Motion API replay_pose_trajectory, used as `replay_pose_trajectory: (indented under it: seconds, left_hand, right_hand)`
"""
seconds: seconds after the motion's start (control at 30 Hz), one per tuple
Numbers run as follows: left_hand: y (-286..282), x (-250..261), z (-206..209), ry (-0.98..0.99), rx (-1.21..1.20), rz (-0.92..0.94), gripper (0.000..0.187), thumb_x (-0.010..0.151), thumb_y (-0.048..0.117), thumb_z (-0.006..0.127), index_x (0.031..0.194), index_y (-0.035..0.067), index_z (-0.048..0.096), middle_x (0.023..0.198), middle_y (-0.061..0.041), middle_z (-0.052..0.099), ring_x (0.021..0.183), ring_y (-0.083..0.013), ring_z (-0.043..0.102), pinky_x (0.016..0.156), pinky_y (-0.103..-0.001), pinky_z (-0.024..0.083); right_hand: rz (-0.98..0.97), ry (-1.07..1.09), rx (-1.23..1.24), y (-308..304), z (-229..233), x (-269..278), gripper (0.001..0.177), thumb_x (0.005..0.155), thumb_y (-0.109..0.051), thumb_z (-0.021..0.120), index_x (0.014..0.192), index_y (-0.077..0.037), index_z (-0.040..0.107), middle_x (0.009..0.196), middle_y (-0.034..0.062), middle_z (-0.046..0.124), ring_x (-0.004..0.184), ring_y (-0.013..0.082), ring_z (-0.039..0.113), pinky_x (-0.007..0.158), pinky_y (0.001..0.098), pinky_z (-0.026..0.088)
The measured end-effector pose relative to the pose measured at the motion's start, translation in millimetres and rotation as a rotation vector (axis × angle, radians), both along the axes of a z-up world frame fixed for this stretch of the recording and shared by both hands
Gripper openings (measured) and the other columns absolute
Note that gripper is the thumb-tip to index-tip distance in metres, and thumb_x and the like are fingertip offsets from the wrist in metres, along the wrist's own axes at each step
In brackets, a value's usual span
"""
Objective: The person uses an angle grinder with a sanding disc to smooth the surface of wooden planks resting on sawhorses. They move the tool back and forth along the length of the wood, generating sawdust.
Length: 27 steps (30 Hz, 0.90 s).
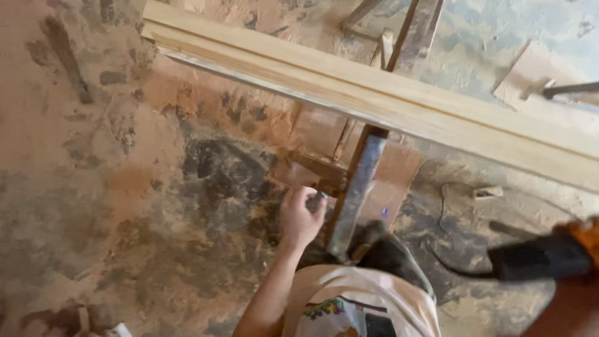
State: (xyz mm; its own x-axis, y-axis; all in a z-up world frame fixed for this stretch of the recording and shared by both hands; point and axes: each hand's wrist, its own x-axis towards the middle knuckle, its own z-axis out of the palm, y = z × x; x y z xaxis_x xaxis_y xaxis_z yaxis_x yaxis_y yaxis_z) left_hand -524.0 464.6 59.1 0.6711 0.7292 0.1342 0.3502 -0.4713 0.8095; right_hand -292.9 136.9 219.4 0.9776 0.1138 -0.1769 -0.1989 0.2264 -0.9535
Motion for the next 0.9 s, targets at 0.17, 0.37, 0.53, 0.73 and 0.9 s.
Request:
replay_pose_trajectory:
  seconds: [0.17, 0.37, 0.53, 0.73, 0.9]
  left_hand:
    - [52.3, -38.6, -13.0, -0.102, -0.198, 0.163, 0.027, 0.079, 0.014, 0.083, 0.095, 0.004, 0.064, 0.087, -0.009, 0.069, 0.077, -0.022, 0.068, 0.072, -0.033, 0.057]
    - [93.9, -40.0, 32.7, -0.078, -0.556, -0.047, 0.027, 0.091, 0.023, 0.08, 0.103, 0.0, 0.071, 0.091, -0.014, 0.073, 0.075, -0.0242, 0.065, 0.071, -0.035, 0.058]
    - [169.3, 8.7, 101.4, -0.029, -0.679, -0.544, 0.102, 0.071, 0.043, 0.087, 0.15, -0.002, 0.042, 0.133, -0.018, 0.063, 0.119, -0.0283, 0.066, 0.091, -0.044, 0.063]
    - [298.9, 20.3, 100.1, 0.072, -0.727, -0.396, 0.095, 0.065, 0.041, 0.09, 0.14, 0.001, 0.049, 0.124, -0.016, 0.069, 0.114, -0.0273, 0.07, 0.091, -0.041, 0.062]
    - [380.1, -35.8, 73.3, 0.243, -0.743, -0.313, 0.09, 0.06, 0.039, 0.093, 0.132, 0.003, 0.054, 0.116, -0.015, 0.073, 0.109, -0.0265, 0.073, 0.09, -0.039, 0.061]
  right_hand:
    - [0.054, -0.022, 0.027, 95.5, 31.6, -3.9, 0.053, 0.083, -0.004, 0.06, 0.135, -0.004, 0.048, 0.106, 0.0138, 0.064, 0.092, 0.0287, 0.068, 0.086, 0.0489, 0.063]
    - [0.148, -0.028, -0.111, 229.4, 30.4, -40.7, 0.058, 0.08, 0.0, 0.059, 0.137, -0.003, 0.049, 0.105, 0.0138, 0.064, 0.09, 0.0303, 0.068, 0.084, 0.0482, 0.065]
    - [0.413, -0.142, -0.482, 387.3, 6.7, -74.5, 0.056, 0.07, -0.003, 0.074, 0.124, 0.001, 0.06, 0.101, 0.0121, 0.069, 0.087, 0.0228, 0.07, 0.078, 0.0381, 0.061]
    - [0.499, -0.217, -0.841, 565.1, -20.2, -119.8, 0.067, 0.065, -0.018, 0.087, 0.123, 0.0, 0.058, 0.107, 0.0156, 0.073, 0.098, 0.0267, 0.071, 0.086, 0.0404, 0.056]
    - [0.554, -0.003, -1.047, 664.2, -35.8, -166.7, 0.073, 0.066, -0.028, 0.086, 0.124, 0.001, 0.054, 0.105, 0.0233, 0.072, 0.097, 0.0368, 0.072, 0.084, 0.0451, 0.056]
